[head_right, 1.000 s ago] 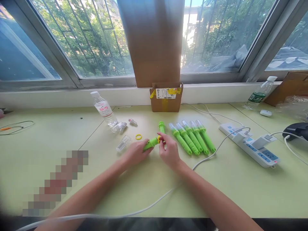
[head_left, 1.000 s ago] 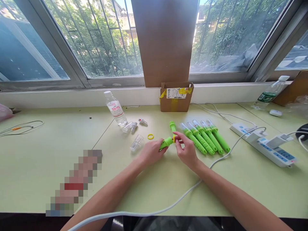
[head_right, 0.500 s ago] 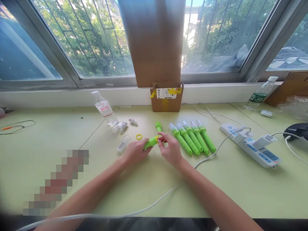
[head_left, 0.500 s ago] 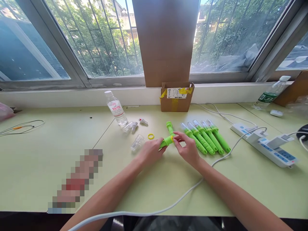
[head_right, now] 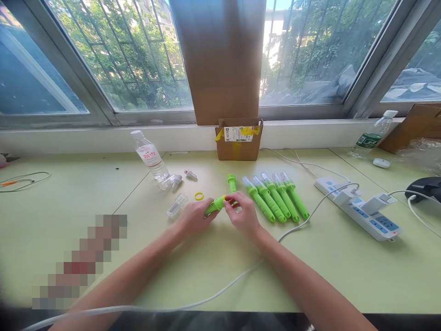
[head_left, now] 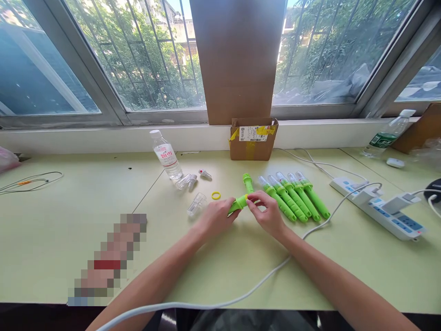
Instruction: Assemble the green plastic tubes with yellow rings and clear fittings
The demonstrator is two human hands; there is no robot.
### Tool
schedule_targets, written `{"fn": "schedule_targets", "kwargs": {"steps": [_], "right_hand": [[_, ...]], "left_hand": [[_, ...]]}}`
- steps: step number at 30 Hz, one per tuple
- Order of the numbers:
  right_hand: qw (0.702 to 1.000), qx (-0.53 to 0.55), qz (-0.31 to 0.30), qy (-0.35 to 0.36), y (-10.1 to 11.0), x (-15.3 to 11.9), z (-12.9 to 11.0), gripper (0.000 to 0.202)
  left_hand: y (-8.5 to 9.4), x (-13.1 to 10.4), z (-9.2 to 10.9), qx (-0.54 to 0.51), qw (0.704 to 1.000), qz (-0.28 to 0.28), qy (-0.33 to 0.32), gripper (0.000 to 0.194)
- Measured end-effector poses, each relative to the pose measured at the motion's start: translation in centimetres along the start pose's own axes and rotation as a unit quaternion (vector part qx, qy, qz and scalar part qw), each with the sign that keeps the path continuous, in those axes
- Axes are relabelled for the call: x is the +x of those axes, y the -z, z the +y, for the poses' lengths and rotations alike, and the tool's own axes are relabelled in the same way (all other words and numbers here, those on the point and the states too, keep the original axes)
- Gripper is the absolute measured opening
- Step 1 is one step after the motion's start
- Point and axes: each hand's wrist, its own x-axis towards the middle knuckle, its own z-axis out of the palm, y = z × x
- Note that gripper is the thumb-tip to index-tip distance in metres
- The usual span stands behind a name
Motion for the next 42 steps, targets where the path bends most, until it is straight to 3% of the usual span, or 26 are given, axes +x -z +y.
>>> {"fn": "schedule_targets", "kwargs": {"steps": [12,42], "right_hand": [[0.998,-0.014,0.020,0.056,-0.04,-0.09,-0.04,0.013],[0.999,-0.030,0.008,0.039,-0.13,-0.08,-0.38,0.007]], "left_hand": [[0.20,-0.12,0.06,0.002,0.999,0.026,-0.025,0.015],[-0.03,0.00,-0.17,0.018,0.999,0.002,-0.046,0.017]]}}
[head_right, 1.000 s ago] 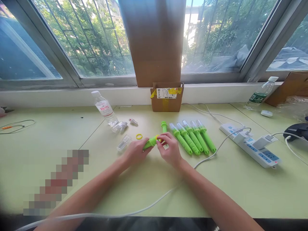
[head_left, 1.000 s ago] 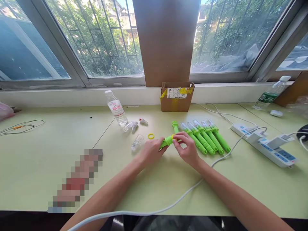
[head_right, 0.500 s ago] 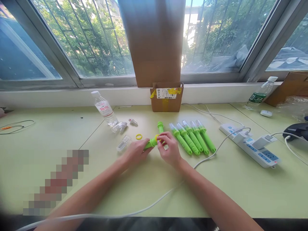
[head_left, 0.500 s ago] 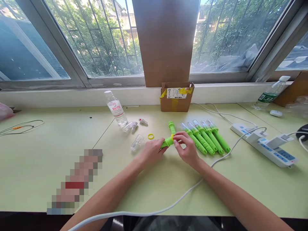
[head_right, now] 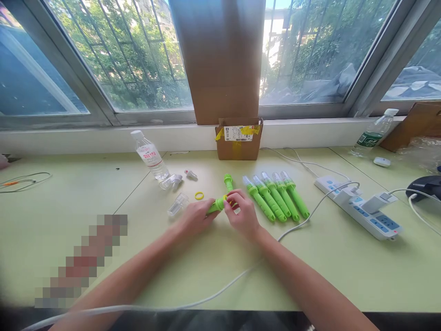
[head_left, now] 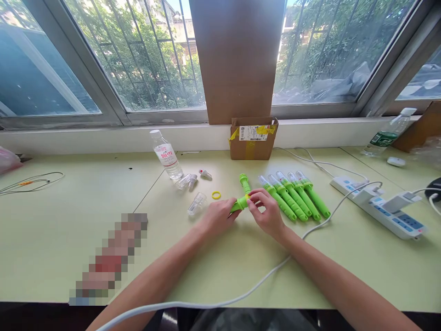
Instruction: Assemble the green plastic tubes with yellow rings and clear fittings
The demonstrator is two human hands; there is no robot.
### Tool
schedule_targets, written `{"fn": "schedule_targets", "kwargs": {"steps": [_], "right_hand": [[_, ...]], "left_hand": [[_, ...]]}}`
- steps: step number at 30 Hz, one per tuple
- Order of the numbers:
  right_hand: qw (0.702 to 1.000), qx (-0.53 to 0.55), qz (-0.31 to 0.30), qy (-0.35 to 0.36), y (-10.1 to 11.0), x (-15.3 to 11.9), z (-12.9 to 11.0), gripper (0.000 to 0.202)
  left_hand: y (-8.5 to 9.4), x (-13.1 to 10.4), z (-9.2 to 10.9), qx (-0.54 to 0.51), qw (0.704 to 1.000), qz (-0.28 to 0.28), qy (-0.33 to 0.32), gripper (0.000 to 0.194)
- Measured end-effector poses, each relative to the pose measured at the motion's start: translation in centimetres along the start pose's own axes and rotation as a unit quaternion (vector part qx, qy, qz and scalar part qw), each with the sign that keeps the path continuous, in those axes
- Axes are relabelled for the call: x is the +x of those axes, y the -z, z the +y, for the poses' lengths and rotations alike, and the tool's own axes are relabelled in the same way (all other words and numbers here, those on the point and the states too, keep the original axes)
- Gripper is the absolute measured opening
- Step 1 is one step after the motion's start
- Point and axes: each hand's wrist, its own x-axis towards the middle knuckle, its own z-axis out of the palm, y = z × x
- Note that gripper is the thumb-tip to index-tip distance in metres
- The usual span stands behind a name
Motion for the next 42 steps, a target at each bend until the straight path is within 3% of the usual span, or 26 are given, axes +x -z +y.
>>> {"fn": "schedule_targets", "kwargs": {"steps": [42], "right_hand": [[1.000,-0.007,-0.009,-0.010,-0.15,0.09,0.53,0.016]], "left_hand": [[-0.27,-0.02,0.08,-0.027,0.999,0.020,0.042,0.018]]}}
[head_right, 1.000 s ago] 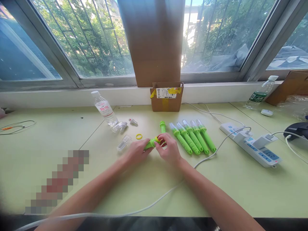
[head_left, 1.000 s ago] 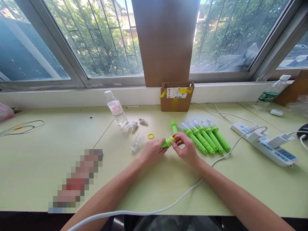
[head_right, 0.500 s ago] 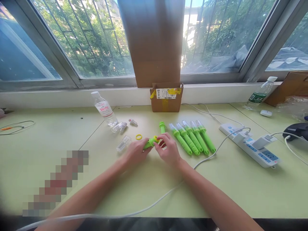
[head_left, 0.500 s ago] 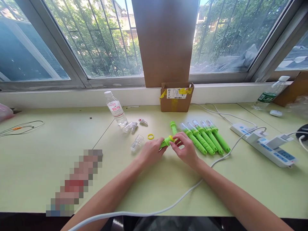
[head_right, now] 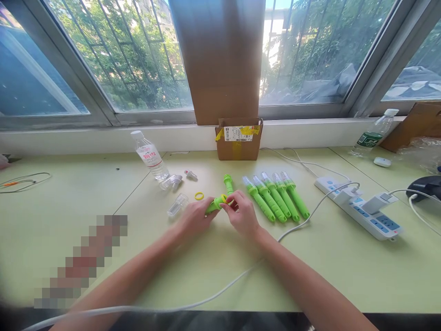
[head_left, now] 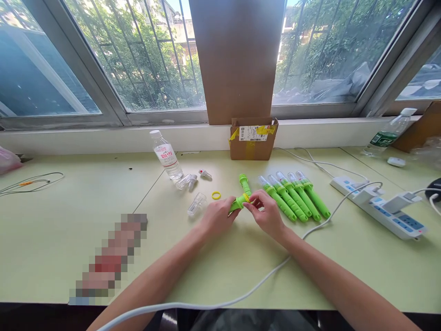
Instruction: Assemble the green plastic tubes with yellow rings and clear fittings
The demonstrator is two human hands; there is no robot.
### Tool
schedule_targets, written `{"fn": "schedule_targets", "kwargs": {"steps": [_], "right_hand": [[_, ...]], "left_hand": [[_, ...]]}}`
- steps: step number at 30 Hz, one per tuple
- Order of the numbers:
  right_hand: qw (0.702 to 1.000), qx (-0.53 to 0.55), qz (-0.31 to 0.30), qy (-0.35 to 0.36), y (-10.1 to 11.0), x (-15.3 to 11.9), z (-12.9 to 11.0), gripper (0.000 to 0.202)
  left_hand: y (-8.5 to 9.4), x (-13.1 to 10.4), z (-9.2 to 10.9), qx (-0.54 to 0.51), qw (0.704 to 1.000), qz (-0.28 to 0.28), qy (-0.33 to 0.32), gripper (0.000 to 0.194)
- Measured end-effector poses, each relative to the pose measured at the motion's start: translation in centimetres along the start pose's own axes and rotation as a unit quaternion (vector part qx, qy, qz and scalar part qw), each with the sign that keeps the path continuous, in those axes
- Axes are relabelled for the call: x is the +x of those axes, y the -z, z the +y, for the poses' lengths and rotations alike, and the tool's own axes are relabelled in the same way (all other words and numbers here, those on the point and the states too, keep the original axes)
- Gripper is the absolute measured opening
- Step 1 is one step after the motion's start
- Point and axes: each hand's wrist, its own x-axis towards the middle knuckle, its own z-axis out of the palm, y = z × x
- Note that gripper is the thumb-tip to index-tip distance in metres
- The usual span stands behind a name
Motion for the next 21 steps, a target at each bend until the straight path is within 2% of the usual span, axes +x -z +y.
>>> {"fn": "schedule_targets", "kwargs": {"steps": [3,6,10,15,21], "right_hand": [[1.000,0.001,-0.015,0.003,0.11,0.00,0.04,0.016],[0.999,0.007,-0.035,0.006,0.28,0.04,0.03,0.015],[0.999,0.015,-0.046,0.005,0.44,0.09,-0.03,0.013],[0.999,0.013,-0.041,-0.001,0.35,-0.02,0.10,0.014],[0.999,-0.003,-0.018,0.027,0.17,-0.15,-0.10,0.011]], "left_hand": [[0.25,-0.08,-0.02,-0.030,1.000,0.000,-0.007,0.036],[0.67,-0.23,0.07,-0.048,0.998,-0.001,-0.051,0.055],[0.84,-0.51,0.31,-0.031,0.995,-0.019,-0.092,0.052],[0.50,-0.61,0.49,-0.067,0.995,-0.003,-0.075,0.051],[0.50,-0.50,0.60,-0.090,0.994,0.016,-0.056,0.047]]}}
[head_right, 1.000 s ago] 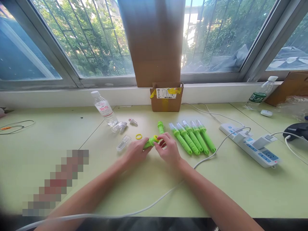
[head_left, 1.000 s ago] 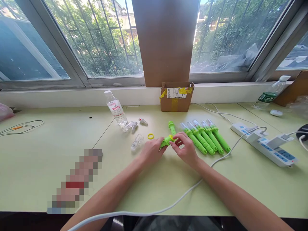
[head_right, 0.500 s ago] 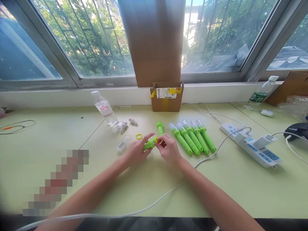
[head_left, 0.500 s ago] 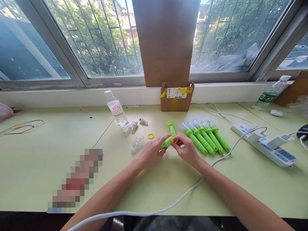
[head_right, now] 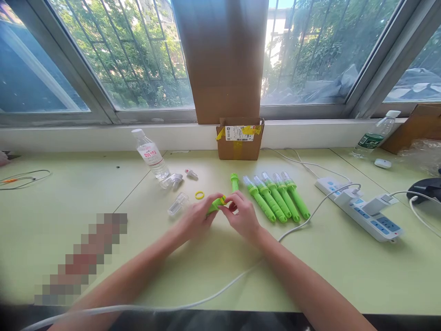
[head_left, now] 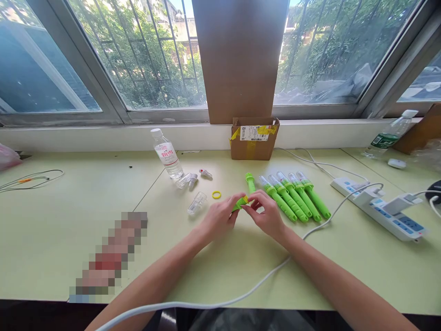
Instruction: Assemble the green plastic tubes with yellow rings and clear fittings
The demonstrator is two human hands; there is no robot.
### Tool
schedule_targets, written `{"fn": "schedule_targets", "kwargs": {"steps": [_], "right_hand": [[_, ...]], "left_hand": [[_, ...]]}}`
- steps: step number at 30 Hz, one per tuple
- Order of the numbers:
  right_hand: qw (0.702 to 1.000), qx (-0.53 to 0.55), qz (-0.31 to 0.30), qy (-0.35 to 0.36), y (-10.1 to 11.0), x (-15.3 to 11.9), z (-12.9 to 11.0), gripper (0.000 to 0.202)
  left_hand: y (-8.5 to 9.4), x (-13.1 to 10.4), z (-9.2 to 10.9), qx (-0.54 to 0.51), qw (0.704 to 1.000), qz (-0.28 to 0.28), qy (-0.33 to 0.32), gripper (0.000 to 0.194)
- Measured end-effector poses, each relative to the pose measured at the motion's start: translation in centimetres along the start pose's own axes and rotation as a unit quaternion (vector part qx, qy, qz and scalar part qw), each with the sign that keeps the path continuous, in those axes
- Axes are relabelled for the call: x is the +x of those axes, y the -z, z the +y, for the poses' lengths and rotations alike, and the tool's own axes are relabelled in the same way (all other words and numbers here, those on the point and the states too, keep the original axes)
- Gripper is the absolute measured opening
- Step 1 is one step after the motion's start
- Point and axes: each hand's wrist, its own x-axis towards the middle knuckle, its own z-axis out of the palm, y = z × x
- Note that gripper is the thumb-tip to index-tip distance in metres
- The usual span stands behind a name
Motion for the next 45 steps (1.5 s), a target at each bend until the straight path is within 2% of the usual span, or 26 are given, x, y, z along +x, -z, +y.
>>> {"fn": "schedule_targets", "kwargs": {"steps": [5,14,19,23,29,34,37,45], "right_hand": [[1.000,-0.008,0.003,0.008,0.1,0.1,-0.4,0.011],[0.998,-0.029,0.031,0.052,0.2,0.1,-0.8,0.007],[0.994,-0.054,0.020,0.088,0.4,-0.1,-0.4,0.013],[0.995,-0.044,0.001,0.088,0.3,-0.2,-0.3,0.020],[0.998,-0.023,-0.021,0.058,0.1,-0.3,-0.2,0.015],[0.997,-0.039,-0.053,0.030,-0.4,-0.7,0.1,0.030],[0.996,-0.043,-0.075,0.019,-0.6,-0.8,0.3,0.030],[0.999,-0.024,-0.007,0.025,-0.6,-0.5,-0.1,0.017]], "left_hand": [[-0.1,-0.1,0.0,-0.011,1.000,0.010,-0.007,0.045],[-0.8,-0.2,-0.3,-0.073,0.993,0.091,-0.022,0.042],[-0.7,-0.2,-0.5,-0.081,0.990,0.118,-0.021,0.042],[-0.7,0.0,-0.7,-0.056,0.993,0.104,-0.018,0.043],[-0.7,0.2,-0.7,-0.025,0.996,0.078,-0.016,0.043],[-0.5,0.2,-0.8,0.002,0.999,0.045,0.013,0.040],[-0.5,0.1,-0.6,0.003,1.000,0.025,0.005,0.039],[-1.0,0.0,-0.3,0.013,1.000,0.021,-0.002,0.040]]}}
